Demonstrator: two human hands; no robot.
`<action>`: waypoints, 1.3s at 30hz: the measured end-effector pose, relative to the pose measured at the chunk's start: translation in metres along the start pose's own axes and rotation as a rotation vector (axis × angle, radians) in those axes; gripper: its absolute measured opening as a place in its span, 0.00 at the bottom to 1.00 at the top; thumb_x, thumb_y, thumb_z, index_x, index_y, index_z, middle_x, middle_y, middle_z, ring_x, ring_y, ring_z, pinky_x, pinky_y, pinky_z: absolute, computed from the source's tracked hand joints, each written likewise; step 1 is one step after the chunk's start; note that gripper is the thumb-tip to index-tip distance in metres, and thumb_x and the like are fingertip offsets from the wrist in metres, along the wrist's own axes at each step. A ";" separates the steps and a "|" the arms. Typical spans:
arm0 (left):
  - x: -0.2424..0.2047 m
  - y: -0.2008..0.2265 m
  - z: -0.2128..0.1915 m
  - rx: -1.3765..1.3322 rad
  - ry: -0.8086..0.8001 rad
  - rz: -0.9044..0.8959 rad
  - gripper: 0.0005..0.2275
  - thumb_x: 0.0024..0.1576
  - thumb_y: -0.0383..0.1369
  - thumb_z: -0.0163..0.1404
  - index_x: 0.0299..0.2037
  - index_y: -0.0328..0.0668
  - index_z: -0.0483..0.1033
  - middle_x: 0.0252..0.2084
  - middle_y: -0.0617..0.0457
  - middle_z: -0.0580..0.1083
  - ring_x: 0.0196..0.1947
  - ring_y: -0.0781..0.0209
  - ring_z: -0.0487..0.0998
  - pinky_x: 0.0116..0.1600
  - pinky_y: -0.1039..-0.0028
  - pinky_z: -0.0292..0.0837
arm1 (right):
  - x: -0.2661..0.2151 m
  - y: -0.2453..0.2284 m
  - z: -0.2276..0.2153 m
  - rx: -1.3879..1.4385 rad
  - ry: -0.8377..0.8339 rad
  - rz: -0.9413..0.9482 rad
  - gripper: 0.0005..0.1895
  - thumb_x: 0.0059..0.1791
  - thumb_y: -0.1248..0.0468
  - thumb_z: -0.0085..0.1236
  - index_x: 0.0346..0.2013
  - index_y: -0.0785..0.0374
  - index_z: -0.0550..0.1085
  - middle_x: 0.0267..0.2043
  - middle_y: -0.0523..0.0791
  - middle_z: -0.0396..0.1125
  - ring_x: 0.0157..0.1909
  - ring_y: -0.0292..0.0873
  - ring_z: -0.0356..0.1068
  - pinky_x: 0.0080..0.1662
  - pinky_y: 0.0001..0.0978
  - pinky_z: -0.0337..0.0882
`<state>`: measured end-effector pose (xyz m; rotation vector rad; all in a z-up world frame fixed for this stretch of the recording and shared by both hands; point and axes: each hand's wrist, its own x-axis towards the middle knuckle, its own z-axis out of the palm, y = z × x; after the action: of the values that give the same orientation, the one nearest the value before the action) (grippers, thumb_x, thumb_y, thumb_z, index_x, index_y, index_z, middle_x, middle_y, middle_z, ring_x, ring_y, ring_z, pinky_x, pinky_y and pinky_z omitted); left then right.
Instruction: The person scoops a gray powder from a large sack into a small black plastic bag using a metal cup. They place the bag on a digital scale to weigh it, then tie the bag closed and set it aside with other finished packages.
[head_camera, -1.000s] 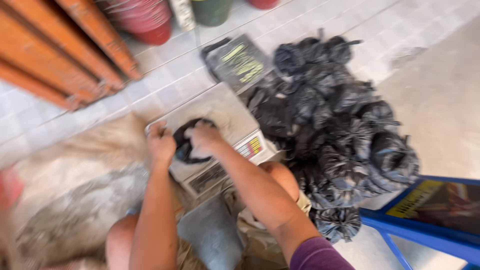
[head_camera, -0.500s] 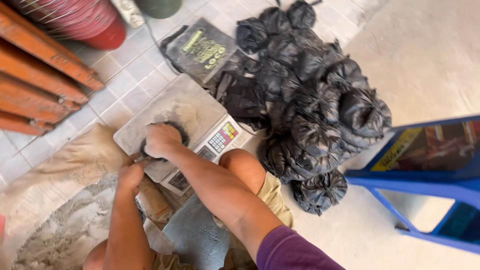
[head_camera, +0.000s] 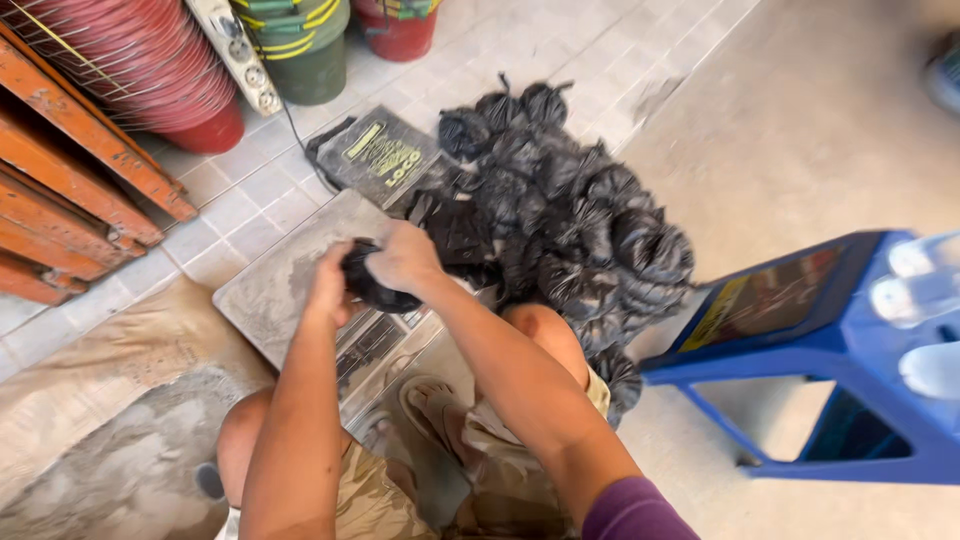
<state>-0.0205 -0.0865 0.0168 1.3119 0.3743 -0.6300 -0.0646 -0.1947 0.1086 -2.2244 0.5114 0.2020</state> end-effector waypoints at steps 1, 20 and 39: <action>0.002 -0.001 0.013 -0.021 -0.024 0.010 0.32 0.45 0.53 0.46 0.57 0.42 0.59 0.56 0.38 0.62 0.55 0.39 0.63 0.54 0.45 0.58 | 0.003 0.015 -0.003 -0.026 0.022 -0.005 0.16 0.36 0.65 0.44 0.35 0.63 0.72 0.39 0.55 0.68 0.49 0.56 0.67 0.47 0.47 0.69; -0.052 -0.095 0.256 0.637 -0.614 -0.344 0.35 0.46 0.44 0.50 0.61 0.36 0.50 0.51 0.32 0.63 0.43 0.33 0.71 0.39 0.43 0.68 | -0.098 0.247 -0.158 0.129 0.311 0.326 0.04 0.29 0.69 0.48 0.16 0.60 0.64 0.18 0.43 0.56 0.26 0.44 0.61 0.33 0.34 0.63; -0.026 -0.285 0.255 1.540 -0.984 -0.451 0.25 0.53 0.36 0.37 0.53 0.15 0.56 0.43 0.24 0.67 0.40 0.39 0.73 0.38 0.54 0.74 | -0.071 0.402 -0.103 -0.357 -0.140 0.390 0.11 0.38 0.70 0.48 0.31 0.63 0.76 0.32 0.52 0.69 0.38 0.54 0.69 0.39 0.39 0.72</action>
<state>-0.2408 -0.3635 -0.1292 2.0684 -0.8587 -2.0503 -0.3028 -0.4844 -0.0827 -2.4078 0.8846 0.6950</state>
